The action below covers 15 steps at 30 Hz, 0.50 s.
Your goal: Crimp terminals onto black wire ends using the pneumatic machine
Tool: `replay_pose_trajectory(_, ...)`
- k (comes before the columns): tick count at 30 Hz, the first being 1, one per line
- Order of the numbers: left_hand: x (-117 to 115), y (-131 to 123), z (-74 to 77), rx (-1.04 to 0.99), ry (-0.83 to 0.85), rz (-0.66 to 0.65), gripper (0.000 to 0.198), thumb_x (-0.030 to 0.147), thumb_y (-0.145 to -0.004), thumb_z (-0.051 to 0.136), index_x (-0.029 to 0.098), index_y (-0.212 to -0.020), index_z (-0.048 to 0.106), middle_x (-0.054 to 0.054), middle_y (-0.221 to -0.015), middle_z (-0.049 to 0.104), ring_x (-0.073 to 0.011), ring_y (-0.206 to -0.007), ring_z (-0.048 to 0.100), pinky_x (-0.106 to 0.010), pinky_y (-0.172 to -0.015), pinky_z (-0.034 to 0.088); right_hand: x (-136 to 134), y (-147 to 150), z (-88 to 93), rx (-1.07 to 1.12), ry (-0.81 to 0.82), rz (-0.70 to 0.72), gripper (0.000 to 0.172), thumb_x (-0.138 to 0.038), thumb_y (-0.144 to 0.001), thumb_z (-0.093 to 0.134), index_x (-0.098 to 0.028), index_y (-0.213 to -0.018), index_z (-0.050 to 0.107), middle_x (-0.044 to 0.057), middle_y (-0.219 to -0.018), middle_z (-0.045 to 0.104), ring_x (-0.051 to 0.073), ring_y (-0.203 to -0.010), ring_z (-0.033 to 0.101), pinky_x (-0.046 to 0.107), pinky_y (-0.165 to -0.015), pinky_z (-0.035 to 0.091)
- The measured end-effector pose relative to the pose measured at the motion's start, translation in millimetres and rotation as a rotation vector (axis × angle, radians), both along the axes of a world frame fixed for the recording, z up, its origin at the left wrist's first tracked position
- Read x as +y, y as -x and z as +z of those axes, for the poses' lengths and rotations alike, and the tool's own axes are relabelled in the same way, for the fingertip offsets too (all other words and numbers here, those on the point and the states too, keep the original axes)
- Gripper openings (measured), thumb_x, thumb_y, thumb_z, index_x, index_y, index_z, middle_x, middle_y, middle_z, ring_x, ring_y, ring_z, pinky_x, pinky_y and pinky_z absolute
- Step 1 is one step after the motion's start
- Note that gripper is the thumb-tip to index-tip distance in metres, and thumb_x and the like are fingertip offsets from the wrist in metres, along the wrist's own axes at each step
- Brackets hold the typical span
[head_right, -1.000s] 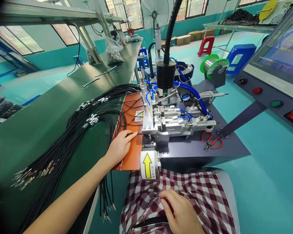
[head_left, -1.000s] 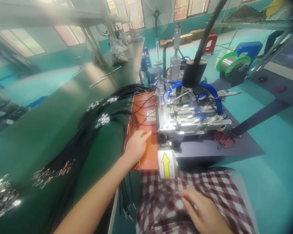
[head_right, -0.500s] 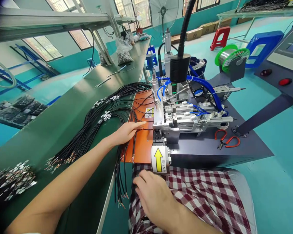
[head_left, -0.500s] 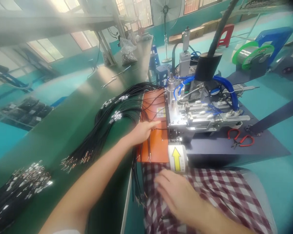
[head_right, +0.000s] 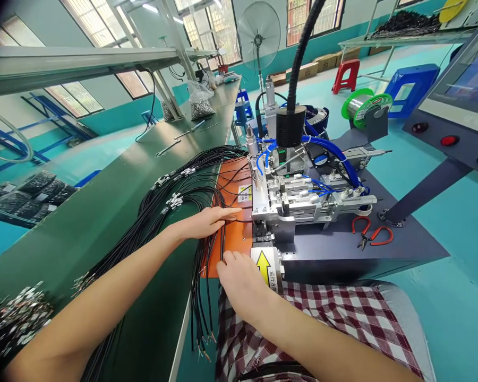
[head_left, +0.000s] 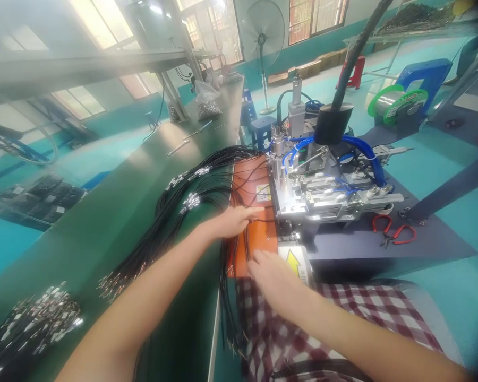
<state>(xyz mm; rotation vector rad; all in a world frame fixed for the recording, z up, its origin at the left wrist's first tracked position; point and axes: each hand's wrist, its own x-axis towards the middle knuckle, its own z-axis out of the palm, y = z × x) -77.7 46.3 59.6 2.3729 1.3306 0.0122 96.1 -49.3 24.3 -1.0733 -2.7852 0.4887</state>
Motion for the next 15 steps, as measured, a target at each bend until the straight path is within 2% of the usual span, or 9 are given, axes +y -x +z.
replay_pose_trajectory(4, 6.0, 1.7, 3.5, 0.011, 0.045, -0.033, 0.062, 0.007, -0.081, 0.037, 0.026, -0.139, 0.046, -0.002, -0.119, 0.069, -0.0193, -0.111, 0.062, -0.033, -0.093, 0.046, 5.9, -6.7, -1.9, 0.028, 0.008, -0.07, 0.019, -0.001, -0.081, 0.05, -0.015, -0.086, 0.063, 0.008, -0.082, 0.062, 0.019, -0.075, 0.057, 0.03, -0.062, 0.034)
replay_pose_trajectory(8, 7.6, 1.3, 3.9, 0.007, 0.038, -0.047, 0.06, 0.007, -0.081, 0.038, 0.025, -0.137, 0.049, -0.002, -0.117, 0.07, -0.019, -0.11, 0.062, -0.031, -0.093, 0.046, 4.4, -5.3, -1.3, 0.07, -0.002, -0.121, 0.017, -0.019, -0.094, 0.046, -0.016, -0.089, 0.062, 0.007, -0.084, 0.061, 0.02, -0.077, 0.058, 0.031, -0.064, 0.035)
replay_pose_trajectory(10, 6.1, 0.3, 4.6, 0.005, 0.015, -0.044, 0.058, 0.007, -0.081, 0.038, 0.026, -0.135, 0.051, -0.002, -0.114, 0.071, -0.0206, -0.106, 0.063, -0.033, -0.091, 0.047, 2.7, -1.5, -0.6, 0.075, -0.016, -0.132, 0.016, -0.023, -0.093, 0.049, -0.016, -0.086, 0.061, 0.008, -0.084, 0.06, 0.021, -0.079, 0.058, 0.031, -0.065, 0.036)
replay_pose_trajectory(15, -0.5, 2.9, 4.6, -0.059, -0.069, -0.032, 0.051, 0.009, -0.083, 0.039, 0.025, -0.128, 0.058, -0.003, -0.116, 0.07, -0.0195, -0.107, 0.061, -0.034, -0.093, 0.048, 3.1, 7.9, -4.2, 0.063, -0.031, -0.146, 0.01, -0.014, -0.089, 0.052, -0.014, -0.084, 0.06, 0.01, -0.083, 0.06, 0.023, -0.079, 0.058, 0.031, -0.063, 0.036)
